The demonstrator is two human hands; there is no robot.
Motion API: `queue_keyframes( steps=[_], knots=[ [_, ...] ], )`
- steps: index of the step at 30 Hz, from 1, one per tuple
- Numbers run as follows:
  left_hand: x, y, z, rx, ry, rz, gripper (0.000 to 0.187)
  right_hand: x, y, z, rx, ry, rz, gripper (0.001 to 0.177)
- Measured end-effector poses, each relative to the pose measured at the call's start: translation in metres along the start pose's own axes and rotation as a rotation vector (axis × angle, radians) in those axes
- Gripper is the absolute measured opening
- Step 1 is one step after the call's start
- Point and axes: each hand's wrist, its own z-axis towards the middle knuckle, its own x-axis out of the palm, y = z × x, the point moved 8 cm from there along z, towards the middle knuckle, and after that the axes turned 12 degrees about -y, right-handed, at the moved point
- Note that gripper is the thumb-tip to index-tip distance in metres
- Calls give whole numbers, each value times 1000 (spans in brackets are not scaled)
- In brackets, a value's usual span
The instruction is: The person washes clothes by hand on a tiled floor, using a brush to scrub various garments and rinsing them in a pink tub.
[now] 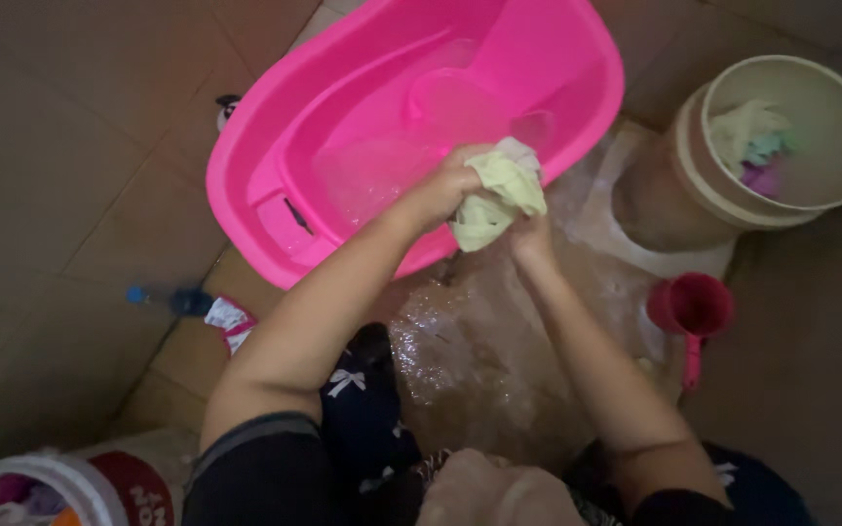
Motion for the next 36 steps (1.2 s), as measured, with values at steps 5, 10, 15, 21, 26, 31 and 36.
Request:
queue_keyframes(
  steps=[5,10,15,21,26,31,36],
  knots=[
    [43,-29,-13,15,-29,-68,46,-59,45,1,162,39,144,42],
    [76,-25,-33,-76,-122,-6,45,-117,115,-25,314,3,196,25],
    [112,9,-49,-19,-45,-100,51,-168,139,-62,324,51,324,44],
    [115,35,-62,52,-224,160,55,-198,122,-69,289,50,257,15],
    [118,15,-78,88,-293,394,48,-220,125,-64,300,-120,172,12],
    [108,-3,-81,139,-366,694,30,-236,137,-68,383,-149,481,14],
    [124,-13,-75,524,-347,1211,43,-212,159,-77,399,-57,809,12]
  ],
)
